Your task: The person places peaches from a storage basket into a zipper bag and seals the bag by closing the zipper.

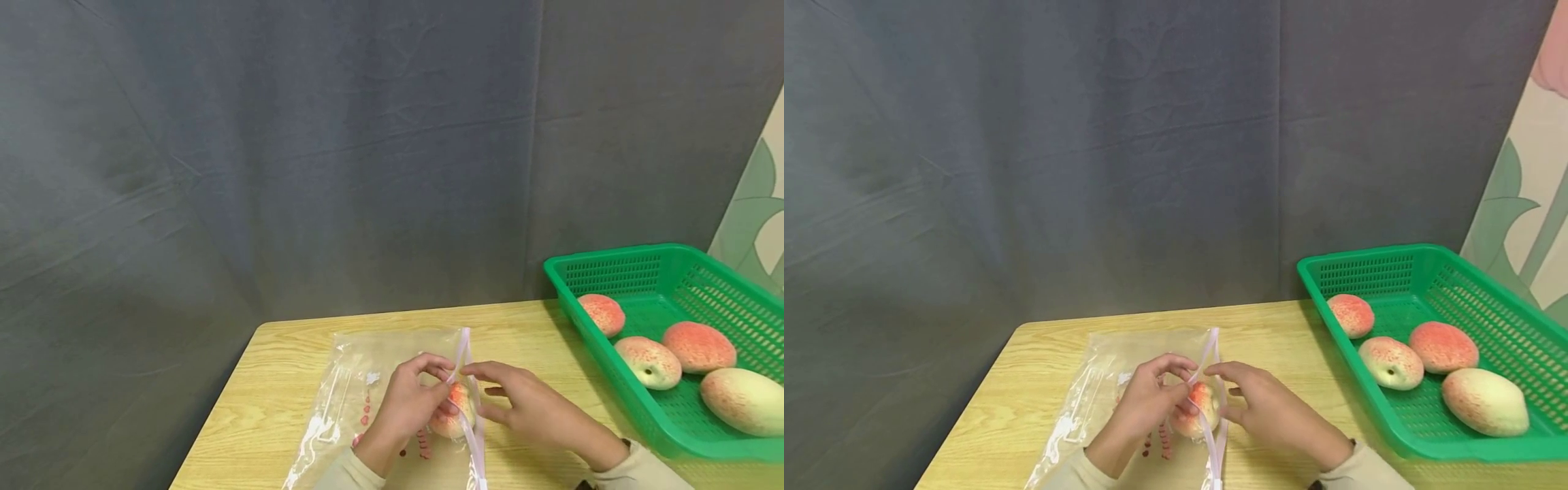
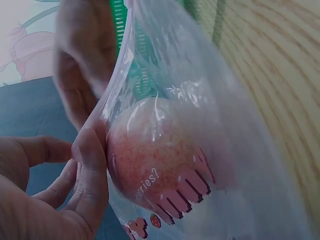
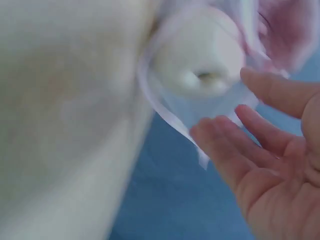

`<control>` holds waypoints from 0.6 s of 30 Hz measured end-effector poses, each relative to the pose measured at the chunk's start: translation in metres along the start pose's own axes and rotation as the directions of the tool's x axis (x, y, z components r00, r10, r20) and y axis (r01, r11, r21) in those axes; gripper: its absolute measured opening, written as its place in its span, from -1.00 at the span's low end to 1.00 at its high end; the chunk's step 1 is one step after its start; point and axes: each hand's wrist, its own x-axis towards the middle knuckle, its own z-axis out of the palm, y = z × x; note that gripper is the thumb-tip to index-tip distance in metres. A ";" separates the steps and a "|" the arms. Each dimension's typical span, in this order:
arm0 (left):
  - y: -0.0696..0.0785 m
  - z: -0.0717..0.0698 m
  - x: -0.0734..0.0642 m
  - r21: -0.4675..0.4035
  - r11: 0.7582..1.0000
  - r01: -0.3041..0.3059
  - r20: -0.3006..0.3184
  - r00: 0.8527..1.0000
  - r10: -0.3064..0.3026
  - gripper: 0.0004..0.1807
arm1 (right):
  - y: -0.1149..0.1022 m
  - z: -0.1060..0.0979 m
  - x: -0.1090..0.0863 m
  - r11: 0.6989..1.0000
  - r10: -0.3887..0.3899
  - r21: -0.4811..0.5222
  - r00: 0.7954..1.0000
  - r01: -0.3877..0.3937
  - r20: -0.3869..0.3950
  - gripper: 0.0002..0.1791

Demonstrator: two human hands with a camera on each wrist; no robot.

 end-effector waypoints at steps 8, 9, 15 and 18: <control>0.000 0.000 0.000 -0.001 1.000 -0.004 -0.026 1.000 0.004 -0.73 | -0.018 -0.053 -0.024 0.977 0.061 -0.186 0.977 -0.100 -0.204 -0.53; 0.000 0.000 0.000 -0.002 1.000 -0.007 -0.034 0.999 0.007 -0.73 | -0.019 -0.058 -0.028 0.973 0.067 -0.199 0.972 -0.113 -0.224 -0.53; 0.001 -0.001 0.001 -0.013 1.000 -0.017 -0.092 0.996 0.016 -0.69 | -0.001 -0.085 -0.059 0.940 0.028 -0.316 0.949 -0.132 -0.315 -0.50; 0.001 0.000 0.001 -0.025 1.000 -0.018 -0.107 0.994 0.015 -0.72 | 0.021 -0.106 -0.079 0.927 0.047 -0.339 0.945 -0.161 -0.323 -0.51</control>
